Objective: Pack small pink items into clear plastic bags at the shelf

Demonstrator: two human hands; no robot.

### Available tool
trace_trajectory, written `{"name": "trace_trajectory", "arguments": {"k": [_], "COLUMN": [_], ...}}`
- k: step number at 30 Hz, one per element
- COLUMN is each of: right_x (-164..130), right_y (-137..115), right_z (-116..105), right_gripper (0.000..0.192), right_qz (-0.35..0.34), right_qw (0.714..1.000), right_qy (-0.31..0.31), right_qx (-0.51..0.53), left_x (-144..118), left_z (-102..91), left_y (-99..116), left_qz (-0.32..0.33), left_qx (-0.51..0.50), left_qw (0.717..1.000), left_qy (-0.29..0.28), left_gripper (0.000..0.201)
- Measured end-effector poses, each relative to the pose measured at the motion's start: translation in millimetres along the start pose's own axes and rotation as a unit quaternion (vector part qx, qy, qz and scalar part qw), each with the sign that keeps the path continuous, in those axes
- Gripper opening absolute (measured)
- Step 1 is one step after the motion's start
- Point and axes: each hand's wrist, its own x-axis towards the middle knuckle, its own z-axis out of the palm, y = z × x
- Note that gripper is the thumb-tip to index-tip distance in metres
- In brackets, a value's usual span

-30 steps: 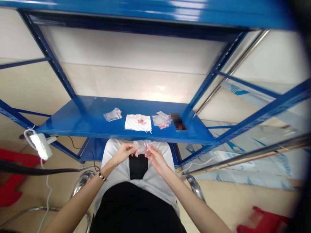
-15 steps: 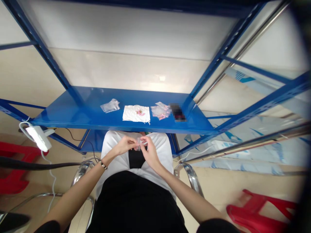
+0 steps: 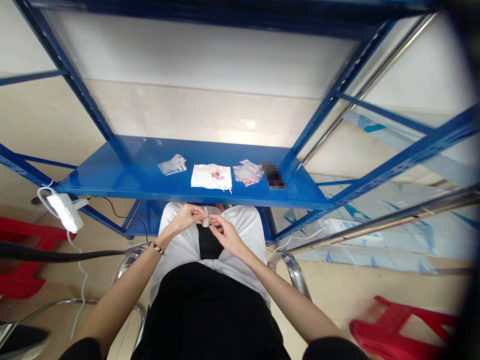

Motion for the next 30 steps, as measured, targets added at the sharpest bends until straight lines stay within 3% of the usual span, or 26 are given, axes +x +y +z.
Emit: {"name": "trace_trajectory", "arguments": {"k": [5, 13, 18, 30], "right_x": [9, 3, 8, 6], "right_y": [0, 4, 3, -6], "right_z": [-7, -5, -9, -18], "right_gripper": [0.019, 0.027, 0.024, 0.026], "right_qz": [0.0, 0.058, 0.054, 0.08], "right_qw": [1.0, 0.991, 0.988, 0.984], "right_qy": [0.015, -0.016, -0.051, -0.071], "right_qx": [0.005, 0.122, 0.136, 0.144], "left_x": [2, -5, -4, -10], "left_z": [3.8, 23.7, 24.5, 24.1], "left_y": [6, 4, 10, 13], "left_qz": [0.001, 0.011, 0.009, 0.001], "left_qx": [0.028, 0.03, 0.014, -0.059], "left_qw": [0.999, 0.997, 0.995, 0.986], "left_qy": [-0.018, -0.065, -0.099, -0.158], "left_gripper": [0.031, 0.034, 0.037, 0.036]}}
